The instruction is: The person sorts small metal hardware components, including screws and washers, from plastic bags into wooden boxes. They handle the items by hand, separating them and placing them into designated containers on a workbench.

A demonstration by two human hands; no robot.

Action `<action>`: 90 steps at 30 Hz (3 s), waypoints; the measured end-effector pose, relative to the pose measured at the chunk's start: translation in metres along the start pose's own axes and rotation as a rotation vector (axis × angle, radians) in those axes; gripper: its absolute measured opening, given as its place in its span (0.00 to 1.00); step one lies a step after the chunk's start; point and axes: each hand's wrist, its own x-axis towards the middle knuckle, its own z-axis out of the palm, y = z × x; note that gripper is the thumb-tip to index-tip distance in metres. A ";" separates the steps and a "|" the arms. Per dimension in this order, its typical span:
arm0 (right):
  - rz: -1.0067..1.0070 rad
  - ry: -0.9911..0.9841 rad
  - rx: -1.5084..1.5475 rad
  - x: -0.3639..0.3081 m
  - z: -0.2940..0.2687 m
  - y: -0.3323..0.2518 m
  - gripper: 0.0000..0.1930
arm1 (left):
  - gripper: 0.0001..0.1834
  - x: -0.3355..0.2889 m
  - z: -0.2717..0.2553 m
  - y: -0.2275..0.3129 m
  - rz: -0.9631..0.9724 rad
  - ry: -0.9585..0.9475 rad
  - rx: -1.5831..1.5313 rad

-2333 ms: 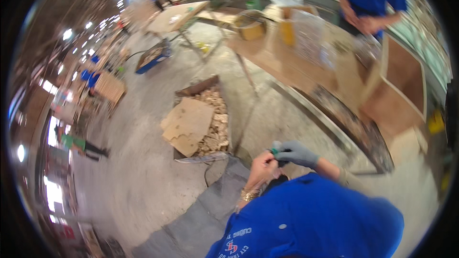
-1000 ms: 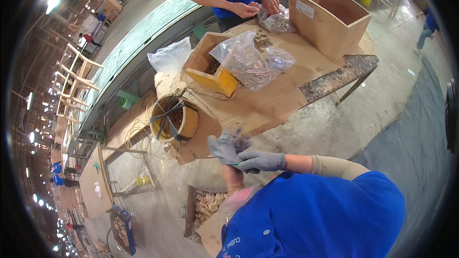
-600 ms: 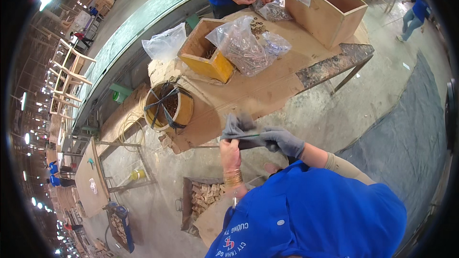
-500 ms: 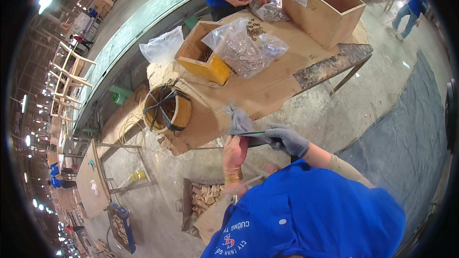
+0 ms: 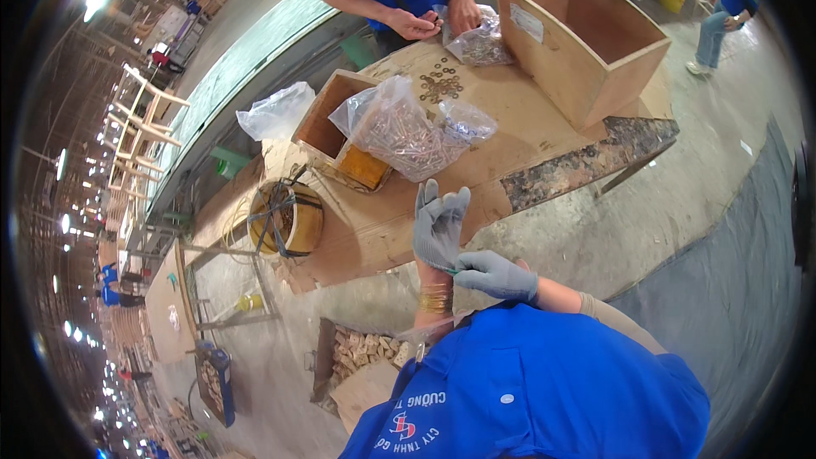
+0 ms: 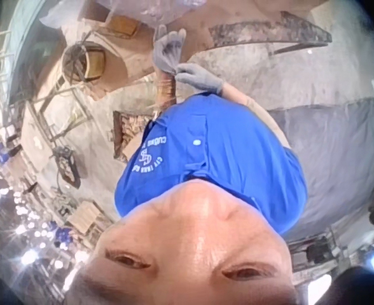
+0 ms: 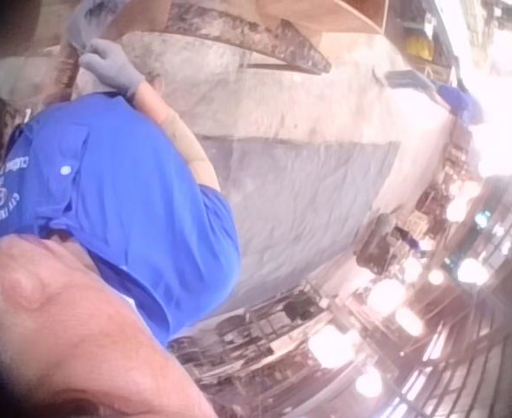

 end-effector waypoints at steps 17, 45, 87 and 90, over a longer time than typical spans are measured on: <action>0.003 -0.363 -0.056 0.048 -0.010 0.021 0.14 | 0.17 -0.045 -0.035 0.025 0.245 0.195 0.839; -0.516 0.792 -0.509 0.046 -0.096 -0.055 0.15 | 0.22 0.062 0.057 -0.011 -0.311 -0.542 -0.285; 0.078 0.109 -0.130 -0.002 -0.074 -0.046 0.10 | 0.17 0.066 0.023 -0.073 -0.469 -0.141 -0.074; 0.041 0.105 -0.121 -0.001 -0.070 -0.033 0.08 | 0.25 0.053 0.037 -0.079 -0.468 -0.201 -0.140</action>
